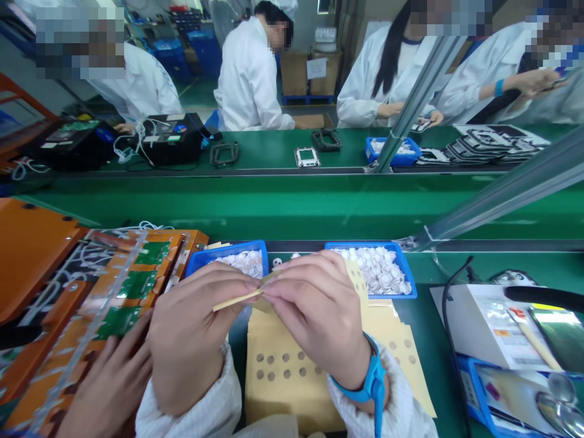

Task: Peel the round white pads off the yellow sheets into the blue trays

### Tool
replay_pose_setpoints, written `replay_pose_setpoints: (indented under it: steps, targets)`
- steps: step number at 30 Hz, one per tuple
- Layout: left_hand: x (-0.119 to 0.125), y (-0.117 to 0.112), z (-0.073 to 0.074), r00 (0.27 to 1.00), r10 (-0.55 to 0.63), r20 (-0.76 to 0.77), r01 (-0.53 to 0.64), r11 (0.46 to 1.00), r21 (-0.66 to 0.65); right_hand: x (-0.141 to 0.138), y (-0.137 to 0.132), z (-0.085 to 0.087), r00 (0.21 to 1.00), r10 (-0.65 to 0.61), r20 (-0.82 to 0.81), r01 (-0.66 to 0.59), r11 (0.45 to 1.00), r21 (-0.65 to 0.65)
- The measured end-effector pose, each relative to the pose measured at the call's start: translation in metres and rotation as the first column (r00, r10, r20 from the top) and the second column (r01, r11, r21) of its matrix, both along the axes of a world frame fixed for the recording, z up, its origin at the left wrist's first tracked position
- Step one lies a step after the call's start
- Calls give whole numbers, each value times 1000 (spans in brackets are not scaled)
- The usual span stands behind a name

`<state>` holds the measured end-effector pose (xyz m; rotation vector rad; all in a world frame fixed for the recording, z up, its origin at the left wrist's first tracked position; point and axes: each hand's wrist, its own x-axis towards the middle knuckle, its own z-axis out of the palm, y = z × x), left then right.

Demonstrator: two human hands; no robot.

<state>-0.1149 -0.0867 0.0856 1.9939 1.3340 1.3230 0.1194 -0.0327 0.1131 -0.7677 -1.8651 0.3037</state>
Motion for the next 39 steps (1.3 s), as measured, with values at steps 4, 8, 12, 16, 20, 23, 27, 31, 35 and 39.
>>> replay_pose_setpoints:
  steps: [4, 8, 12, 16, 20, 23, 27, 31, 35, 39]
  targets:
    - [44, 37, 26, 998, -64, 3, 62, 985, 162, 0, 1, -1, 1000, 5, -3, -5, 1000, 3]
    - [42, 36, 28, 996, -94, -4, 93, 973, 209, 0, 2, -1, 1000, 9, -13, -9, 1000, 3]
    - [41, 34, 28, 995, -103, 9, 99, 976, 194, -1, 4, -2, 1000, 7, -31, -7, 1000, -14]
    - [43, 35, 28, 995, -95, 7, 92, 978, 187, 0, 4, -3, 1000, -5, 2, 5, 1000, -9]
    - [42, 35, 28, 996, -87, 0, 85, 979, 187, 1, 4, -4, 1000, -16, 27, 16, 1000, 4]
    - [43, 36, 28, 996, -84, -8, 84, 978, 192, 1, 4, -5, 999, -18, 28, 18, 1000, 4]
    - [43, 36, 29, 997, -78, -17, 80, 980, 184, 0, 5, -6, 1000, -18, -2, 18, 1000, -6]
    - [43, 36, 28, 997, -73, -33, 78, 980, 181, -1, 5, -6, 999, -34, 8, 34, 999, -10]
    - [42, 35, 28, 997, -41, -63, 52, 983, 177, 0, 5, -7, 999, -30, 40, 30, 1000, 5]
    - [43, 34, 30, 996, -7, -86, 20, 989, 144, 1, 5, -9, 997, -42, 57, 42, 999, 8]
